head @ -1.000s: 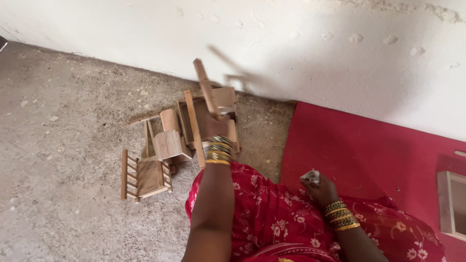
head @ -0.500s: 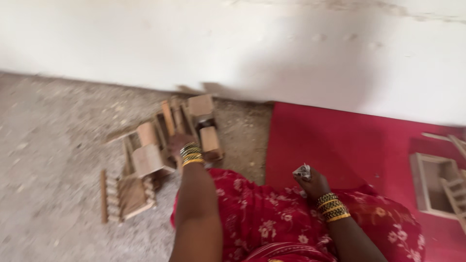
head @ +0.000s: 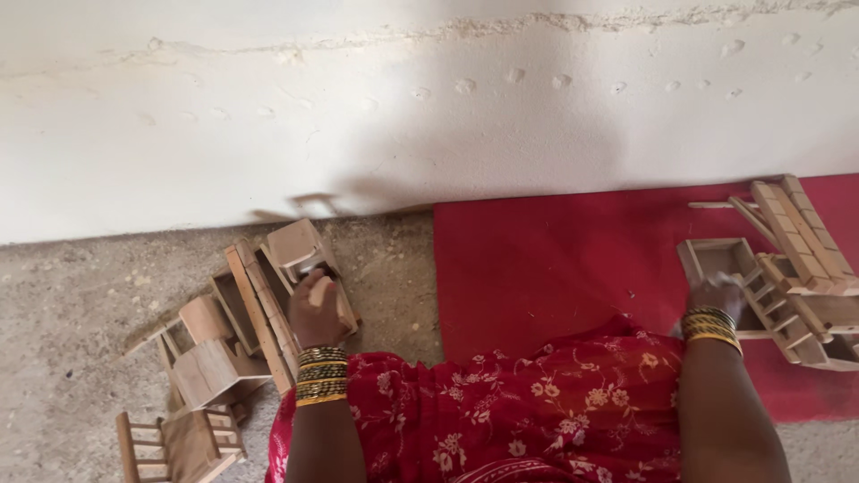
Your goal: The person sits on the floor and wipes small wooden toy furniture pieces, including boxes, chairs, and loose slats, one at a time with a cloth, turning each piece to wipe its surfaces and setting wiped pieces aside on the mat.
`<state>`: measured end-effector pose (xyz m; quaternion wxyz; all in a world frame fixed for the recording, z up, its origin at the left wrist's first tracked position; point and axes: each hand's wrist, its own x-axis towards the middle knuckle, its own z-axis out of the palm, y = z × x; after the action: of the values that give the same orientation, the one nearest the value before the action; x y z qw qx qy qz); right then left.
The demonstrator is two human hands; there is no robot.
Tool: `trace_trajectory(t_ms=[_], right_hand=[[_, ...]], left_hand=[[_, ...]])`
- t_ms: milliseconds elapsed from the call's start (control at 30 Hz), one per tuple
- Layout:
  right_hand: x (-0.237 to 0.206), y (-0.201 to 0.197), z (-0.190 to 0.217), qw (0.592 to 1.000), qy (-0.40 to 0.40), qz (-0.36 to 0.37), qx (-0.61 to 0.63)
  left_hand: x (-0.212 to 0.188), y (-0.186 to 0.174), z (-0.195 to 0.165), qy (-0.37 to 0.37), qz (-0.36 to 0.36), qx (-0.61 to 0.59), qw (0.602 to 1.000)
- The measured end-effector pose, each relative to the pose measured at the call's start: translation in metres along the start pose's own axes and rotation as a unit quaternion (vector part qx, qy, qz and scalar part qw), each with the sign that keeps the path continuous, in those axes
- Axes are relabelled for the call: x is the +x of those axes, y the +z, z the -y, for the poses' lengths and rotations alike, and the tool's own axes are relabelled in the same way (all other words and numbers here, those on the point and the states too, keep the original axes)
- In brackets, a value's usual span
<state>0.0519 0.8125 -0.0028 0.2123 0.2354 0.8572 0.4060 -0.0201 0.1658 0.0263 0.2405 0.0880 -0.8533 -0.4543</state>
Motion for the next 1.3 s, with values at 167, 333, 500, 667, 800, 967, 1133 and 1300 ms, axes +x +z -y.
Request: trace_trajectory(t_ms=[167, 333, 500, 667, 800, 967, 1133, 1300], right_hand=[[-0.010, 0.024, 0.001, 0.947, -0.013, 0.193, 0.256], [-0.013, 0.028, 0.003, 0.915, -0.018, 0.243, 0.320], [-0.007, 0.006, 0.011, 0.902, -0.022, 0.225, 0.369], [-0.014, -0.031, 0.035, 0.841, -0.049, 0.202, 0.499], [-0.024, -0.062, 0.061, 0.793, -0.062, 0.202, 0.572], [-0.036, -0.081, 0.077, 0.851, -0.204, 0.164, 0.455], [-0.035, -0.083, 0.066, 0.803, -0.192, 0.061, 0.561], [-0.019, -0.058, 0.035, 0.731, -0.011, -0.123, 0.671]], left_hand=[[-0.006, 0.023, 0.006, -0.055, 0.067, -0.011, 0.996], [-0.001, 0.026, 0.013, -0.100, 0.101, -0.001, 0.990], [-0.001, 0.031, 0.018, -0.075, 0.106, -0.015, 0.991], [-0.001, 0.031, 0.006, -0.085, 0.124, -0.005, 0.989], [-0.001, 0.029, -0.003, -0.143, 0.152, -0.006, 0.978], [-0.001, 0.031, 0.002, -0.120, 0.139, -0.013, 0.983], [-0.001, 0.032, 0.005, -0.085, 0.126, -0.013, 0.988], [-0.001, 0.027, 0.005, -0.118, 0.132, -0.051, 0.983]])
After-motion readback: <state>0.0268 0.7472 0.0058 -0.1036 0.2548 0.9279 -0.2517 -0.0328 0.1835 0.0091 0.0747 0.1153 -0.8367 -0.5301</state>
